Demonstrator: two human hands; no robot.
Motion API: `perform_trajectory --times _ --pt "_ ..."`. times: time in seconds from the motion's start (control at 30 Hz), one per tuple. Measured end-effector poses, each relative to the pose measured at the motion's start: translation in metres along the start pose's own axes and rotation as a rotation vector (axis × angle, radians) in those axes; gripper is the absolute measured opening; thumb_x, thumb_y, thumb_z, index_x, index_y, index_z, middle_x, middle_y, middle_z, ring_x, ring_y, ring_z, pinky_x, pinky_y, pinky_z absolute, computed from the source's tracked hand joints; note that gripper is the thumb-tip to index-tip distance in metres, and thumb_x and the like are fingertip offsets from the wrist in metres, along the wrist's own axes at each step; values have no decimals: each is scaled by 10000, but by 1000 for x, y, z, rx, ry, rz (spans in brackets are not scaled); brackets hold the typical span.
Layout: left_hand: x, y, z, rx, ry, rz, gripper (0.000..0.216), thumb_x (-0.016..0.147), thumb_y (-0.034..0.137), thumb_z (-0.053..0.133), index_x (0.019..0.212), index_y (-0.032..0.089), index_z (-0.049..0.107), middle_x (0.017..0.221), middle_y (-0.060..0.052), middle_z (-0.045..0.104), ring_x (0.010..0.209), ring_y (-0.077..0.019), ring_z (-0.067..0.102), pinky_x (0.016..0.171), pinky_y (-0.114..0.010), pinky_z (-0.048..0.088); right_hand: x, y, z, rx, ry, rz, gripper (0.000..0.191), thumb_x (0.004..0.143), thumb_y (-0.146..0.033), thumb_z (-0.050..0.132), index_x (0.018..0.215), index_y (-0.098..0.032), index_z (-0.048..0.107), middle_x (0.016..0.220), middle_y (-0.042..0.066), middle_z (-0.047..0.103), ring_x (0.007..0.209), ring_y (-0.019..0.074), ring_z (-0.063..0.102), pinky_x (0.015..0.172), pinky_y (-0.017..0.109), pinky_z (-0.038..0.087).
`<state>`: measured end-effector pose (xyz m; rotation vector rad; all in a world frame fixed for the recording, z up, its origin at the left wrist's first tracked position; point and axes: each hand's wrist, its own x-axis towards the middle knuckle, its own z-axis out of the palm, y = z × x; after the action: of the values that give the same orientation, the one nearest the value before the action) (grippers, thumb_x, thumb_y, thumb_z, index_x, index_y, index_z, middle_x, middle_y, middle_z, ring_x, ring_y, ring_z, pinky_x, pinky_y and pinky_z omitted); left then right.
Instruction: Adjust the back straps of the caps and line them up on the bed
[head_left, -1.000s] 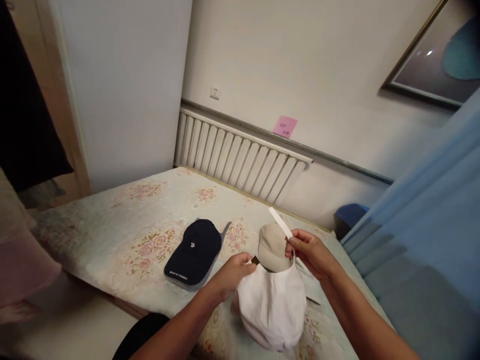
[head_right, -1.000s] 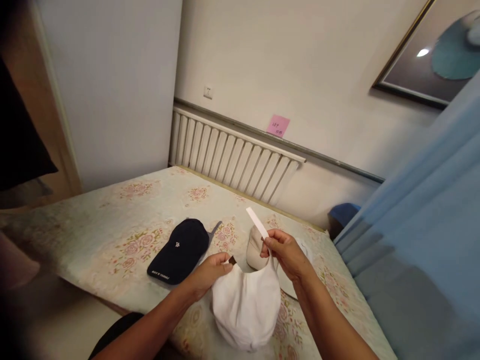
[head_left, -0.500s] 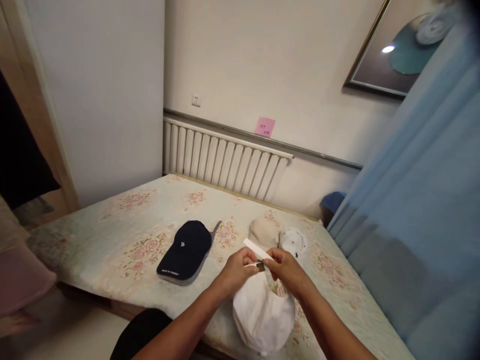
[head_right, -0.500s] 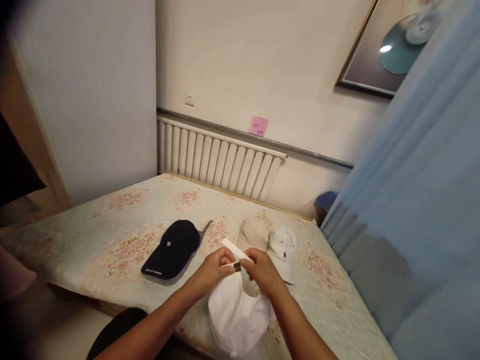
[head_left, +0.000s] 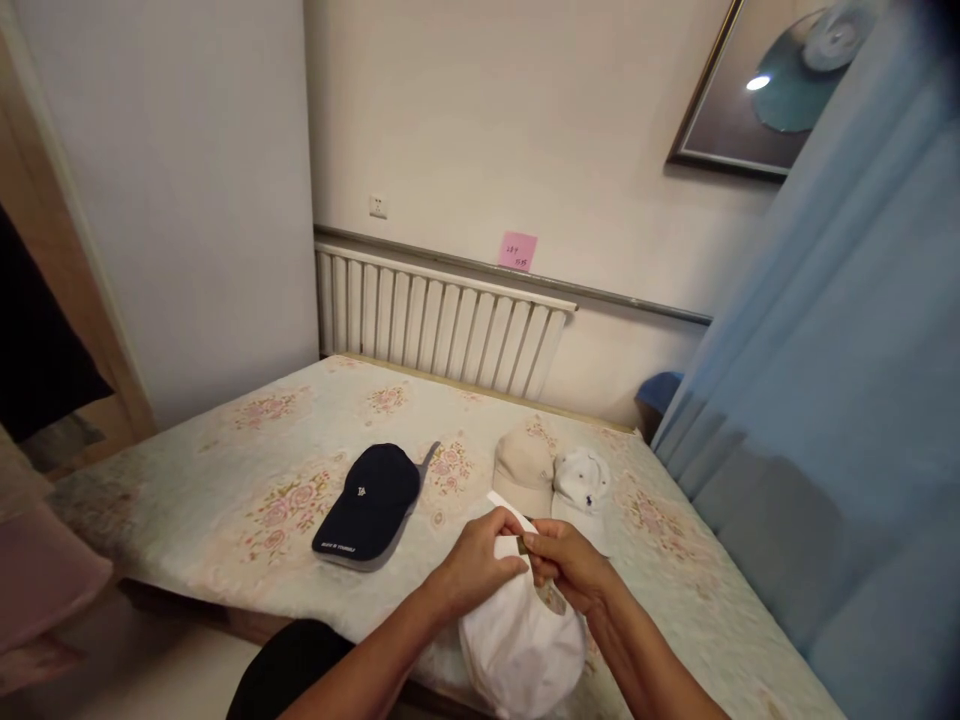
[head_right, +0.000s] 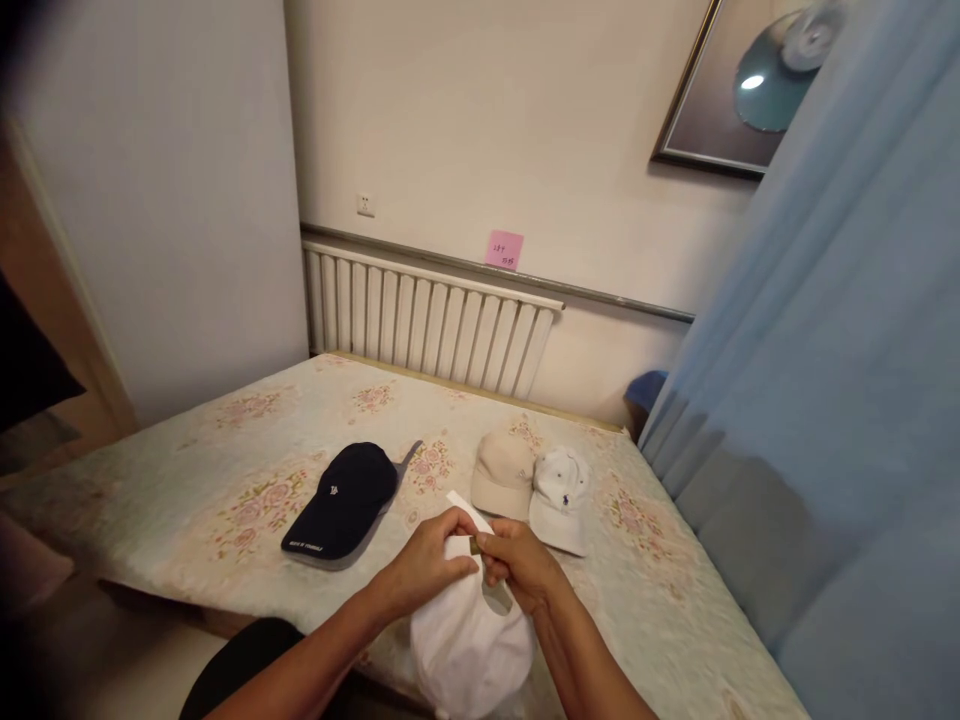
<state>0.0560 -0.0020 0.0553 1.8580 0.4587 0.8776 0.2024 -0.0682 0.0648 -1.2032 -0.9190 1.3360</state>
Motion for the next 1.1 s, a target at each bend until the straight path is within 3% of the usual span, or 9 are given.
perform_trajectory --times 0.17,0.3,0.47,0.63,0.8,1.1 --pt "-4 -4 5 22 60 32 188 635 102 587 800 187 618 818 -19 638 790 -181 561 747 -262 392 -1 11 -1 103 -27 -37 334 593 -415 759 647 -138 581 447 -82 423 360 18 221 410 206 276" --pt "-8 -10 7 5 85 56 163 676 128 586 818 196 630 824 -22 644 789 -184 559 752 -265 385 -3 12 3 29 35 -45 310 618 -416 727 641 -156 559 438 -84 419 358 24 215 411 213 266" --pt "-10 -19 8 85 121 47 133 709 156 586 824 206 628 831 -25 636 796 -188 548 744 -266 364 -8 4 14 -473 300 -113 167 670 -333 645 687 -176 589 483 -56 492 437 93 408 443 231 292" --pt "-13 -24 11 194 105 62 178 733 162 576 894 221 622 881 -36 632 820 -201 553 755 -281 358 -11 -2 24 -855 450 -197 80 664 -254 584 619 -188 583 607 -7 596 626 167 535 576 271 384" --pt "-17 -24 12 361 116 148 193 757 140 545 911 228 620 866 -54 603 822 -217 534 756 -303 350 -7 4 20 -707 357 -75 133 717 -303 537 683 -184 585 501 -38 520 459 124 473 443 242 341" --pt "-20 -21 12 533 122 301 186 807 121 468 889 205 612 795 -60 575 778 -207 517 742 -322 352 -3 14 15 -447 264 -127 131 673 -281 627 669 -166 564 481 -68 468 414 82 401 413 225 282"
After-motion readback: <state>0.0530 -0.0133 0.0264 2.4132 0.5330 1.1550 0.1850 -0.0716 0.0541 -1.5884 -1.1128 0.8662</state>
